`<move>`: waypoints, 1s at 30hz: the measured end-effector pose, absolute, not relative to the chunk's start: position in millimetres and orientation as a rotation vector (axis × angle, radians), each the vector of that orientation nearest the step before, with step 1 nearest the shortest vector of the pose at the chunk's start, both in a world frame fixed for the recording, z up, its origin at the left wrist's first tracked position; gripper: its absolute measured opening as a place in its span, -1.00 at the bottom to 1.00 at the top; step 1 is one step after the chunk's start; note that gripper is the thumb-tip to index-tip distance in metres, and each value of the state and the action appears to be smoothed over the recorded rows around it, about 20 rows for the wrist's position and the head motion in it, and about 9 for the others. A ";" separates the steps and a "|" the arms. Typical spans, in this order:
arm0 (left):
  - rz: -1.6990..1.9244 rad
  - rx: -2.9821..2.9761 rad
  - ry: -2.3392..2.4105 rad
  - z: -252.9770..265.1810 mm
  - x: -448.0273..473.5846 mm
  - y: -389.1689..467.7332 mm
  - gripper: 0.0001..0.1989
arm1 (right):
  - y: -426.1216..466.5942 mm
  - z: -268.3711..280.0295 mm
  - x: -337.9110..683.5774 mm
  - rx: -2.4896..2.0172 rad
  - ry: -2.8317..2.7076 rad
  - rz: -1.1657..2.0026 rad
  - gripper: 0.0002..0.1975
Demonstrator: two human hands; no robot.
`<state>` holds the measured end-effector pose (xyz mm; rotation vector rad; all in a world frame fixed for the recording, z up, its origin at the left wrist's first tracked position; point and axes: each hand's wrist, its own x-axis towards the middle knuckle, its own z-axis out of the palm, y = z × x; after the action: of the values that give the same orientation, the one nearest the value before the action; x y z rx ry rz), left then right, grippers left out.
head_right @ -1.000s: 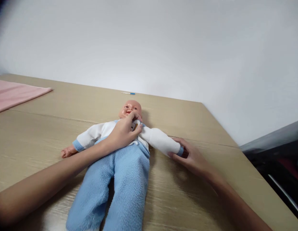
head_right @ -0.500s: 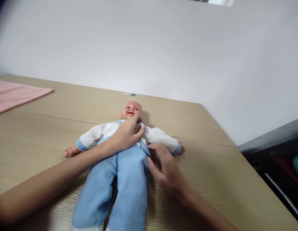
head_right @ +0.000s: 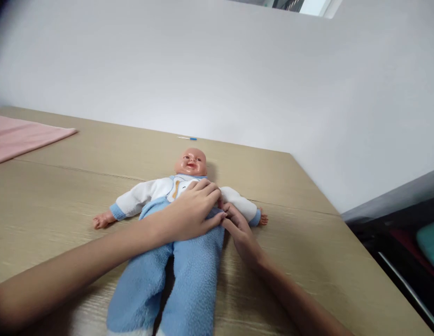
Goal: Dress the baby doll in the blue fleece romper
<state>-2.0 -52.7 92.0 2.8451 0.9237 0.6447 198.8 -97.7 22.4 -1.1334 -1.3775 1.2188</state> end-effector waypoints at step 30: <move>0.693 2.576 0.892 74.1 6.4 -39.6 -0.80 | -105.0 28.1 198.9 -1.232 -1.542 1.048 -0.67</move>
<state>6.4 -39.6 74.1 2.5762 0.8924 0.6934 198.9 -105.0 28.1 -1.2325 -1.5418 1.0482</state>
